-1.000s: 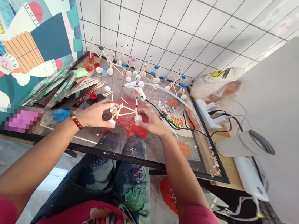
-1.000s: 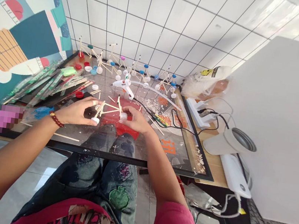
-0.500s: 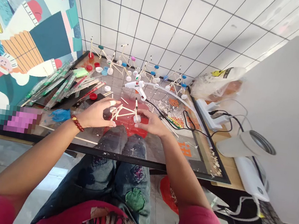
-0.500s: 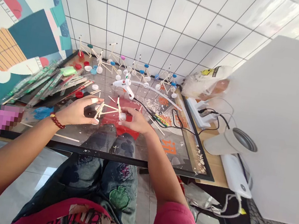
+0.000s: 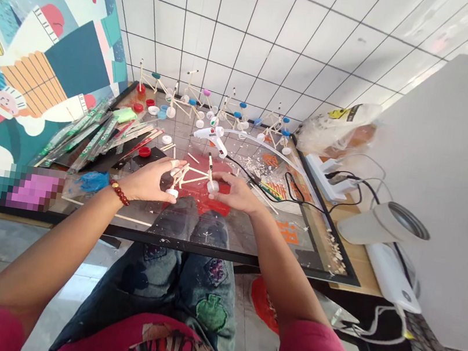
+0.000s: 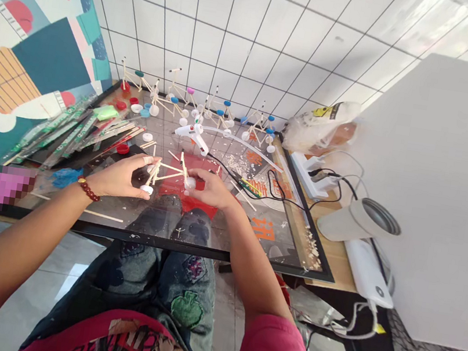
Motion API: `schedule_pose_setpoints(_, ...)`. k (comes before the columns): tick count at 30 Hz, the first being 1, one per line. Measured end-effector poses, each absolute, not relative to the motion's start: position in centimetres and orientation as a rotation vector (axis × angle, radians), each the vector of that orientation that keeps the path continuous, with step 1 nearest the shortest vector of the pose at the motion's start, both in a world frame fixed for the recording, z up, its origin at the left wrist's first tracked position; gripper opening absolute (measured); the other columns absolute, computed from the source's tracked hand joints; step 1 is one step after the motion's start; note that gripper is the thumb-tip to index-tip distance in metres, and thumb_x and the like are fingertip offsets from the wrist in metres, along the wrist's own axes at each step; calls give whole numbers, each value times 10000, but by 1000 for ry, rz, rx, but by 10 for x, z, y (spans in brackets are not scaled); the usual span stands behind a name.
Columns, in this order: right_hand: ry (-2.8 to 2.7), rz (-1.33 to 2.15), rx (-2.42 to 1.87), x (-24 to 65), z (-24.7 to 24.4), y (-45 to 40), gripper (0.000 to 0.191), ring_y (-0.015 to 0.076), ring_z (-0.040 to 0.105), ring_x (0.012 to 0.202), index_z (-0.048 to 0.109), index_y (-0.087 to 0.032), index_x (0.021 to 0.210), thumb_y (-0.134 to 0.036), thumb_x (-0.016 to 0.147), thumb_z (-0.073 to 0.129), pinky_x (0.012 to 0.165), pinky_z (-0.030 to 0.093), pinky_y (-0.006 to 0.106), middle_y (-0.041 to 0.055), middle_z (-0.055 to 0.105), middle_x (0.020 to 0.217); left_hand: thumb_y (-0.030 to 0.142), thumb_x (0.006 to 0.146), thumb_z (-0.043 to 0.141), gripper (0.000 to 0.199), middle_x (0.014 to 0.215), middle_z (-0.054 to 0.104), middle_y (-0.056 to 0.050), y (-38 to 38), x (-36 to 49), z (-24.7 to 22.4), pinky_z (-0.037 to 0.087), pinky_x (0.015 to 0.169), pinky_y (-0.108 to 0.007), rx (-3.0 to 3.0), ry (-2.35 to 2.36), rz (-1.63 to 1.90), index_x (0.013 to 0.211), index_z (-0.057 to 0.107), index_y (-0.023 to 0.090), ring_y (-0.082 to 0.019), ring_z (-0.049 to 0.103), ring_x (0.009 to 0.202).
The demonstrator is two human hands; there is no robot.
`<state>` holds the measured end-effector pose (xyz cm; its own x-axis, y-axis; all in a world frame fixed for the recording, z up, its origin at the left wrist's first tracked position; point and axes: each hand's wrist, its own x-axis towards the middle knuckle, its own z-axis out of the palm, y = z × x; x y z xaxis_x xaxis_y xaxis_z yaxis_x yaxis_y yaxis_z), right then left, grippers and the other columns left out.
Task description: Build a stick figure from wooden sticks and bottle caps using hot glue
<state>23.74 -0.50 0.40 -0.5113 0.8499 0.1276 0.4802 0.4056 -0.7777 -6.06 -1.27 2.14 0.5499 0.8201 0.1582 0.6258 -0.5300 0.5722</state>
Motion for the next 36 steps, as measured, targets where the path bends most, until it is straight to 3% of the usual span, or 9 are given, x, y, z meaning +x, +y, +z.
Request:
schedule_pose_setpoints(5,-2134,990,-1115,236,6,-7,535,244,658,1166,660,-184,1266,-348,771,779,1085,465,425,89,710,1265,360,643,866,927,1507,516,-144,-14,-61,22,401,1199,-448,2313,1147,595,1472,486,189,-321,517,1385)
schedule_pose_setpoints(9,-2115,972,-1117,236,2,-6,534,257,664,1161,659,-184,1249,-361,762,791,1082,466,450,103,715,1250,489,683,852,933,1543,478,-164,-15,-62,25,370,1221,-481,2253,1149,702,1480,475,184,-337,450,1445)
schedule_pose_setpoints(14,-2087,955,-1093,238,-3,-6,530,272,670,1169,647,-182,1246,-371,773,794,1065,485,451,120,712,1259,502,867,699,586,1417,613,-133,-26,-72,52,482,1136,-437,2058,1262,1108,1359,596,202,-282,607,1293)
schedule_pose_setpoints(18,-2112,909,-1111,238,-2,-8,528,276,665,1184,633,-214,1280,-366,799,790,1068,489,463,112,705,1277,393,878,713,326,1216,728,-66,-39,-91,88,528,1070,-383,2078,1362,1224,1162,720,234,-231,684,1136)
schedule_pose_setpoints(21,-2111,895,-1124,238,-4,-8,540,287,664,1187,632,-221,1284,-354,789,803,1068,494,479,122,699,1282,394,869,714,190,1013,782,-34,-27,-95,109,582,936,-351,1986,1427,1215,964,778,242,-207,728,947)
schedule_pose_setpoints(26,-2102,911,-1102,239,-8,-7,567,287,654,1201,617,-239,1313,-367,795,808,1070,501,475,123,687,1306,397,783,771,213,839,789,-40,27,-69,123,609,711,-319,1806,1464,1151,866,799,202,-193,718,732)
schedule_pose_setpoints(29,-2104,901,-1097,240,-9,-8,577,283,652,1197,600,-249,1343,-355,810,794,1076,496,479,119,683,1308,401,780,777,255,902,794,-58,37,-55,118,626,791,-342,1647,1388,1280,913,787,184,-207,740,831)
schedule_pose_setpoints(32,-2126,897,-1092,241,-6,-9,582,287,645,1204,595,-248,1349,-349,811,792,1076,497,480,122,680,1308,446,791,772,302,968,790,-72,23,-54,103,631,871,-384,1665,1346,1186,952,775,190,-222,742,892)
schedule_pose_setpoints(36,-2169,899,-1086,241,-1,-10,604,290,627,1226,575,-250,1373,-355,818,787,1070,501,467,124,658,1337,484,785,785,497,1189,739,-100,-7,-68,78,601,984,-412,1846,1276,973,1201,705,223,-251,719,1059)
